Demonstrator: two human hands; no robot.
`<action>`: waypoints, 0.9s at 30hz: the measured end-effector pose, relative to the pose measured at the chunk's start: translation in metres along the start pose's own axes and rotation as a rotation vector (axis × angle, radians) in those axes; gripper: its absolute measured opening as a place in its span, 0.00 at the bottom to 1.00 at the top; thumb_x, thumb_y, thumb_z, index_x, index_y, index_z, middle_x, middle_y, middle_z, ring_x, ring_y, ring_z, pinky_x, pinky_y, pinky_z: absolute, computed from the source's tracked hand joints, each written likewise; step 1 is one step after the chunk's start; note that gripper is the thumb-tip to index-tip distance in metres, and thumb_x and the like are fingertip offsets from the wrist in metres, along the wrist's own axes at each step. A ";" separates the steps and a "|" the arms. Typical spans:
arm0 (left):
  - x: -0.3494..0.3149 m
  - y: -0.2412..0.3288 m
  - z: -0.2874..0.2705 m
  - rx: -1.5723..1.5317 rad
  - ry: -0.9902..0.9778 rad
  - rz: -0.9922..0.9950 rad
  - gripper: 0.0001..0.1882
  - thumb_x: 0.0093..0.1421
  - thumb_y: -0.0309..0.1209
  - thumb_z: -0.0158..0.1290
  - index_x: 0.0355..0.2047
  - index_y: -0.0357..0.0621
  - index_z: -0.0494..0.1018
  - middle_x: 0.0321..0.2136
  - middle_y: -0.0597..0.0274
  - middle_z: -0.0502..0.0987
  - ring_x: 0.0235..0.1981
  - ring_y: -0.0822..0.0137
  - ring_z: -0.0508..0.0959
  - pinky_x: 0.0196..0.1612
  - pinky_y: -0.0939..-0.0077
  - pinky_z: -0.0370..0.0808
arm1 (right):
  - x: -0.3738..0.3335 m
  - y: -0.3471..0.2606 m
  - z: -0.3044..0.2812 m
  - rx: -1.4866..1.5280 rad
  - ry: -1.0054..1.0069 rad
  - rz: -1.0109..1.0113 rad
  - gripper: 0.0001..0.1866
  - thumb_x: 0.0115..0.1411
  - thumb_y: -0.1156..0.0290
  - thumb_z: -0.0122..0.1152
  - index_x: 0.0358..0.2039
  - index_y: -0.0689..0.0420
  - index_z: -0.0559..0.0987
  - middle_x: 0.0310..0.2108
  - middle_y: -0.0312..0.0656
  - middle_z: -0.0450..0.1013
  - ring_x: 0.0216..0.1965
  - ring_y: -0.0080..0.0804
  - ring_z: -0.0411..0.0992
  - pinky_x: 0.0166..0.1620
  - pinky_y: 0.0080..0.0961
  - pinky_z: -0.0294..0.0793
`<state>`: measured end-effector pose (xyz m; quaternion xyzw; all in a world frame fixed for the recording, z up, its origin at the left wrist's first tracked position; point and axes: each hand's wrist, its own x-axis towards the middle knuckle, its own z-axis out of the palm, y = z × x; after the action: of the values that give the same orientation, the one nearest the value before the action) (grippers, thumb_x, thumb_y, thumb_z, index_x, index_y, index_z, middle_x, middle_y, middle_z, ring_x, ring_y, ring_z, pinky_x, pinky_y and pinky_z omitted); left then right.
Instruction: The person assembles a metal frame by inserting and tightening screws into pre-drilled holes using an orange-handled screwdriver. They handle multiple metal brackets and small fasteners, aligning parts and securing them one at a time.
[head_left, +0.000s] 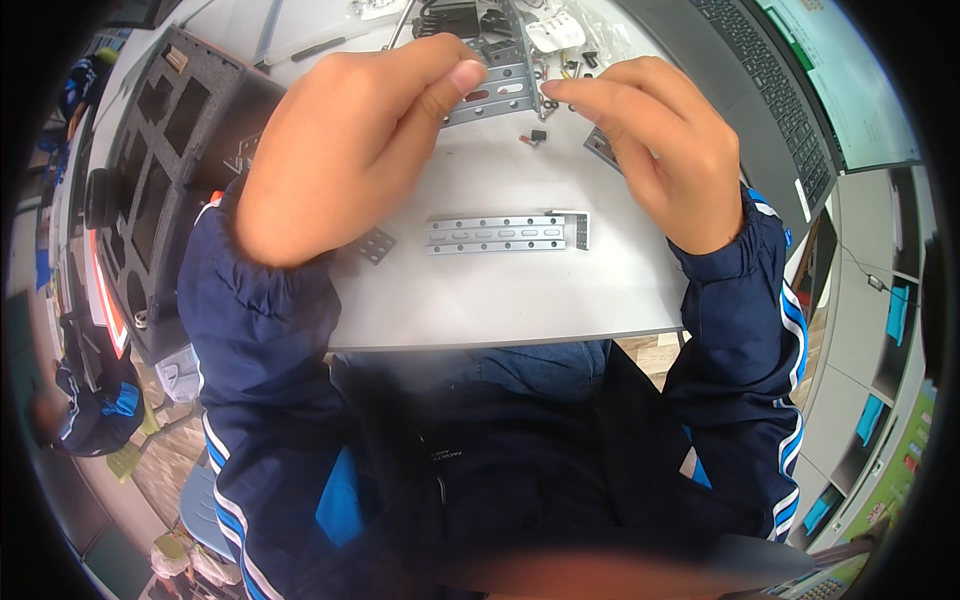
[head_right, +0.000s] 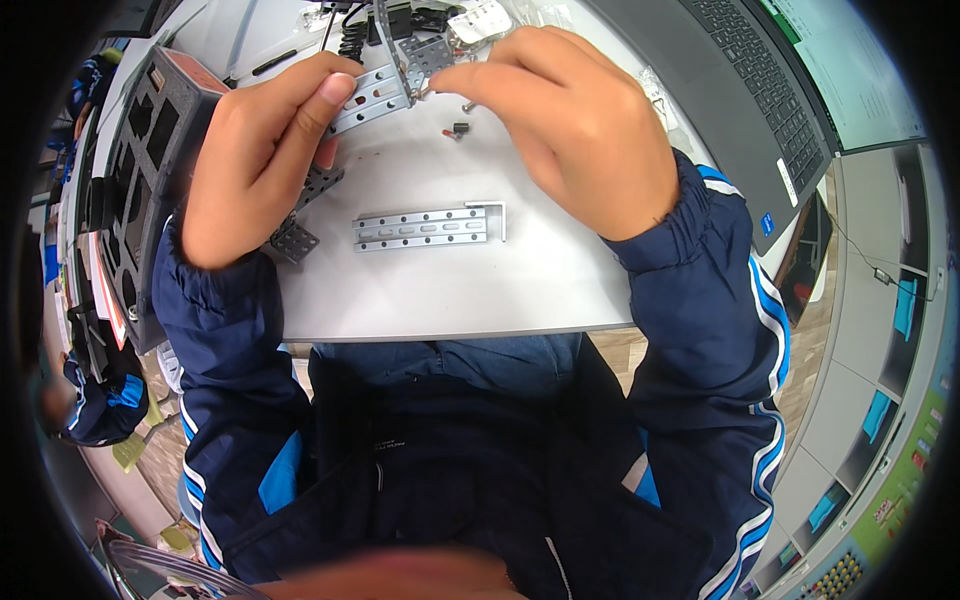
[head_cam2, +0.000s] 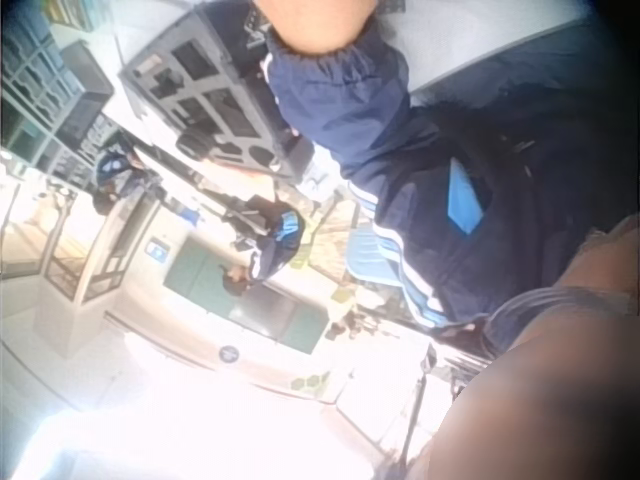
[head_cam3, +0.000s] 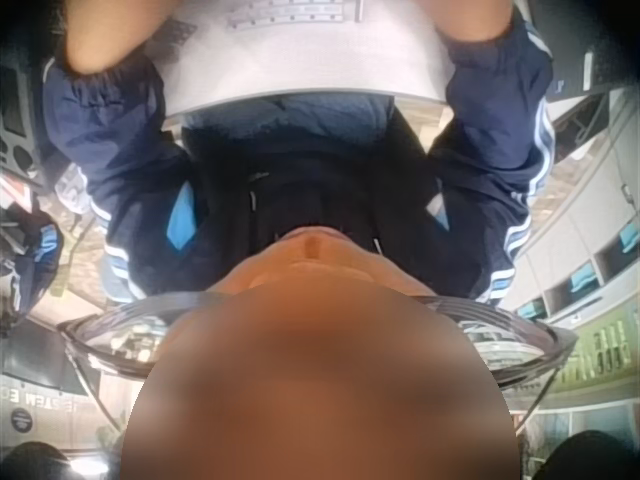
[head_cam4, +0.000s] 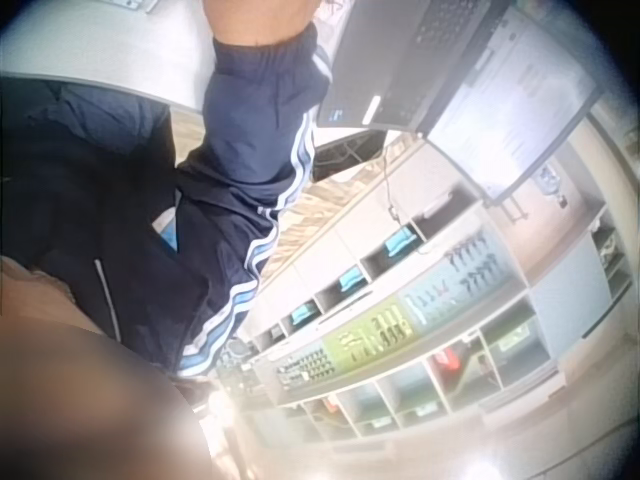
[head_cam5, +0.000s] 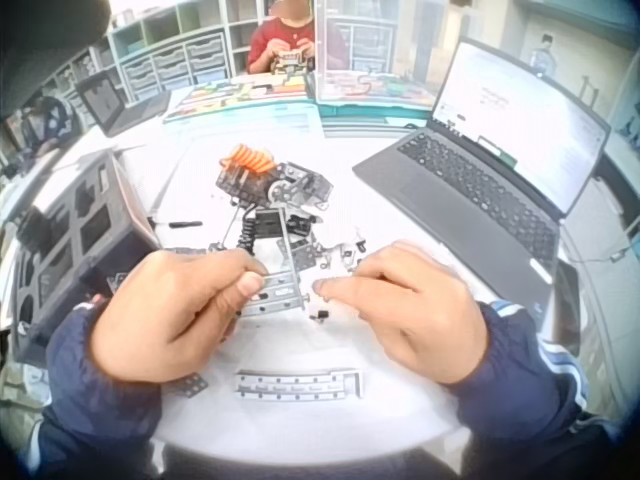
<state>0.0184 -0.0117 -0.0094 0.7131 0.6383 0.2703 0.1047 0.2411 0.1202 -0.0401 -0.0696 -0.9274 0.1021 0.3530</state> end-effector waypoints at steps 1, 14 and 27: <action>0.000 0.000 0.000 0.006 0.005 0.009 0.12 0.74 0.31 0.47 0.45 0.37 0.78 0.17 0.61 0.71 0.19 0.72 0.74 0.25 0.76 0.69 | -0.001 -0.001 0.001 0.072 -0.008 0.064 0.15 0.57 0.85 0.64 0.44 0.56 0.85 0.32 0.39 0.76 0.33 0.31 0.75 0.35 0.24 0.73; 0.004 -0.003 0.000 0.022 0.188 0.227 0.14 0.73 0.32 0.51 0.53 0.38 0.76 0.34 0.56 0.76 0.27 0.70 0.74 0.31 0.77 0.71 | 0.000 0.000 -0.008 0.339 -0.036 0.452 0.13 0.72 0.69 0.58 0.51 0.62 0.81 0.33 0.35 0.72 0.34 0.21 0.69 0.39 0.18 0.69; 0.006 0.000 0.004 0.329 0.321 0.208 0.19 0.52 0.16 0.54 0.46 0.37 0.72 0.39 0.50 0.69 0.43 0.49 0.69 0.50 0.64 0.67 | -0.006 0.007 -0.012 0.560 0.108 0.575 0.14 0.68 0.72 0.63 0.52 0.65 0.81 0.40 0.41 0.79 0.37 0.23 0.74 0.42 0.18 0.72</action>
<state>0.0206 -0.0046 -0.0115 0.7304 0.6052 0.2819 -0.1439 0.2540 0.1274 -0.0372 -0.2325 -0.7866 0.4415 0.3636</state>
